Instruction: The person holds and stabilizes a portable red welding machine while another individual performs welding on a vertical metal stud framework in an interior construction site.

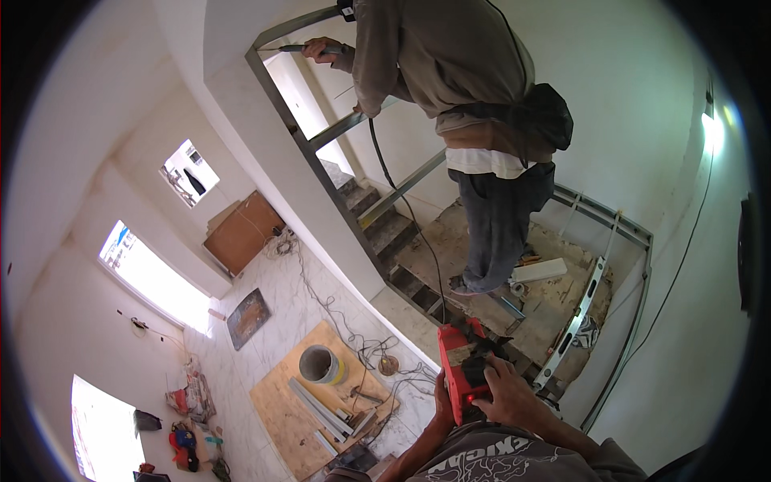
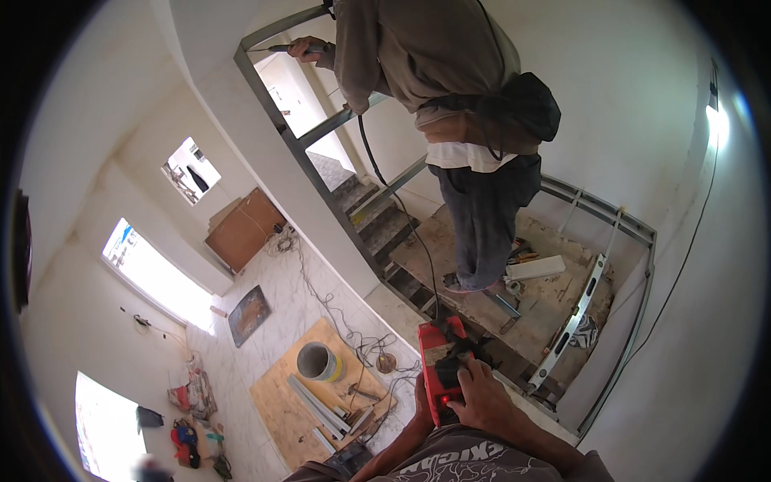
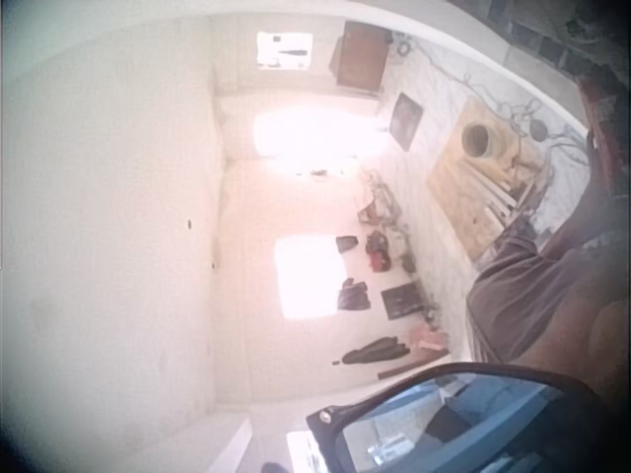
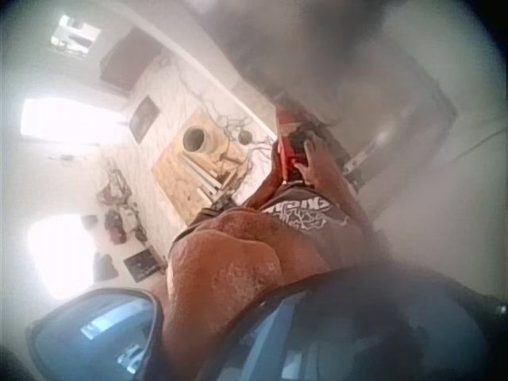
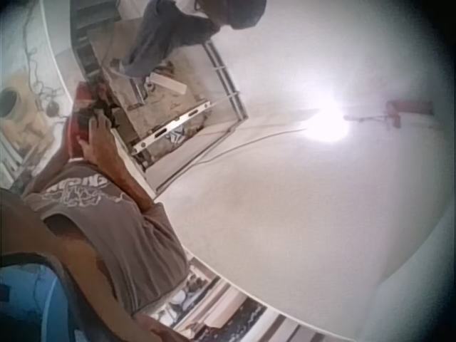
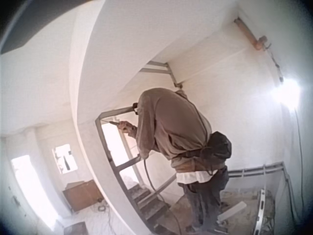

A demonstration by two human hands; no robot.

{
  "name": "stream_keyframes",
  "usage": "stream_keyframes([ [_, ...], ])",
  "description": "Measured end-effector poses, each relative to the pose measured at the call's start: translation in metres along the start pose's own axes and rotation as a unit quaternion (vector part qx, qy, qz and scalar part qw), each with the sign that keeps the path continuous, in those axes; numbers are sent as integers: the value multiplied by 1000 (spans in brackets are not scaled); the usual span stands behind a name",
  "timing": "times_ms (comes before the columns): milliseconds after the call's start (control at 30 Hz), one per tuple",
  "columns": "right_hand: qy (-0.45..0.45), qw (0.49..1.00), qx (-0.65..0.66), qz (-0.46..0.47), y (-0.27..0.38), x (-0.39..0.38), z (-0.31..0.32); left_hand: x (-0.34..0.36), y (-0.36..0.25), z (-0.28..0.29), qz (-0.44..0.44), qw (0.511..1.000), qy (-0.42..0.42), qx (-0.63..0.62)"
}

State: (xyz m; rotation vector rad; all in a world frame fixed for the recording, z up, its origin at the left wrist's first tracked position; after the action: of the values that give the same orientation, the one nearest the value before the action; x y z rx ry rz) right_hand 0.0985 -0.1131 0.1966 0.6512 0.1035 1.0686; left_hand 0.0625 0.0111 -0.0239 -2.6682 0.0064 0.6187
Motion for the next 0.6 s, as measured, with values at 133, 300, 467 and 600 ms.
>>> stream_keyframes([
  [133, -3, 1000, -3, 4, 0, -1, 0, -2, 1, -3, 11, 1000, -1, -3],
  [300, 1, 1000, -4, 4, -1, -1, -2, 0, 0, 0, -3, 1000, -5, 10],
  [467, 2, 1000, -3, 3, -2, -1, -2, -4, -1, -7, -15, 999, 4, 42],
  [600, 4, 1000, -1, 0, -1, -1, -2, -3, 0, -5, -9, 1000, 17, 19],
])
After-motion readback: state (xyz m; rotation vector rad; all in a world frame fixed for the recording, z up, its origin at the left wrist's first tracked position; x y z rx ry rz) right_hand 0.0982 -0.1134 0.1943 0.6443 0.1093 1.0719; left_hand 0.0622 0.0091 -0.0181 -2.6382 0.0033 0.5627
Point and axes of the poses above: each hand's wrist, its own x-axis towards the middle knuckle, its own z-axis out of the back of the hand, y = z × x, the point moved 7 cm from there along x, towards the middle knuckle, and after that the axes turned 8 degrees about z, right-handed, at the moved point
